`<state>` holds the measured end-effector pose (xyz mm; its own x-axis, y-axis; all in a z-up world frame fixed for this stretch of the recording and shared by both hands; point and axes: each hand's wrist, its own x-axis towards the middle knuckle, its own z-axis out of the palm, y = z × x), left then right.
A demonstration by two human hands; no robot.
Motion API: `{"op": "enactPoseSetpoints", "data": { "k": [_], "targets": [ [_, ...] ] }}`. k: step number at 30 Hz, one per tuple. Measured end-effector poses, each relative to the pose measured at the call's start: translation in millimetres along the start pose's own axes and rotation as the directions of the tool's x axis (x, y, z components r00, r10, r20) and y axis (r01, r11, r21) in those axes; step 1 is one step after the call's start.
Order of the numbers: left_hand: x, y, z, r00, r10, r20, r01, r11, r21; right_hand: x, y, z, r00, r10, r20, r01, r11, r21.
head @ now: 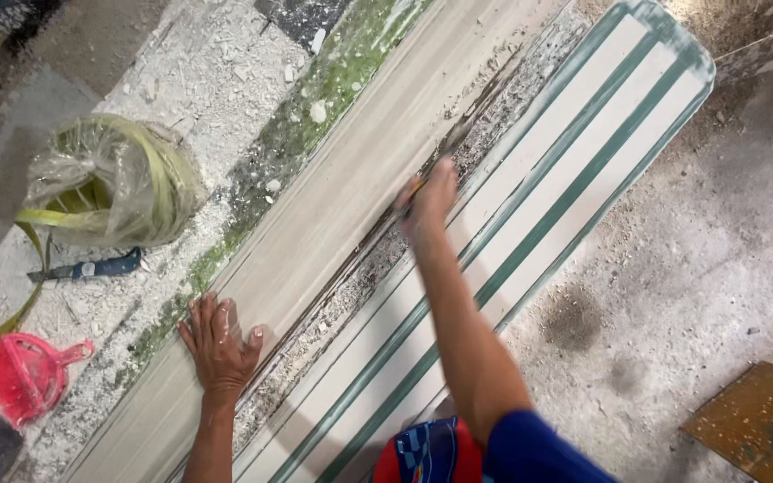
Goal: The person uses a scraper and sandpaper to smooth the edges and surfaces of a decorative plaster trim piece on a workshop table.
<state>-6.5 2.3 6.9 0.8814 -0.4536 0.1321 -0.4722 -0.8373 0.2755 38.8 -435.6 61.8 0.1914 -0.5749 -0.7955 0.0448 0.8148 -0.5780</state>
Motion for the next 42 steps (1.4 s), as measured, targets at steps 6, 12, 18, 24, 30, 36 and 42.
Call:
{"op": "enactPoseSetpoints", "data": {
  "k": [6,12,18,24,30,36,42],
  "targets": [
    [-5,-3,12,0.992,0.027,-0.121,-0.015,0.994,0.105,100,-72,0,0.980,-0.176,0.089,0.188,0.971,-0.146],
    [-4,0,13,0.995,0.024,-0.092,-0.014,0.993,0.116,-135,54,-34,0.962,-0.190,0.196,0.258,0.399,-0.880],
    [-3,0,12,0.995,-0.019,-0.098,0.028,0.995,0.097,125,3,-60,0.873,-0.219,0.436,0.478,0.205,-0.854],
    [3,1,6,0.978,0.039,-0.207,-0.022,0.996,0.081,175,-30,-78,0.952,-0.220,0.211,0.304,0.637,-0.709],
    [1,-5,16,0.960,-0.006,-0.281,0.023,0.998,0.058,-15,118,-103,0.961,-0.124,0.249,0.270,0.635,-0.724],
    [5,7,-7,0.963,0.007,-0.268,-0.028,0.997,-0.072,105,-66,-35,0.958,-0.161,0.237,0.286,0.464,-0.838],
    [4,2,5,0.954,0.025,-0.297,-0.045,0.997,-0.060,-32,76,-78,0.959,-0.162,0.233,0.283,0.597,-0.751]
  ]
}}
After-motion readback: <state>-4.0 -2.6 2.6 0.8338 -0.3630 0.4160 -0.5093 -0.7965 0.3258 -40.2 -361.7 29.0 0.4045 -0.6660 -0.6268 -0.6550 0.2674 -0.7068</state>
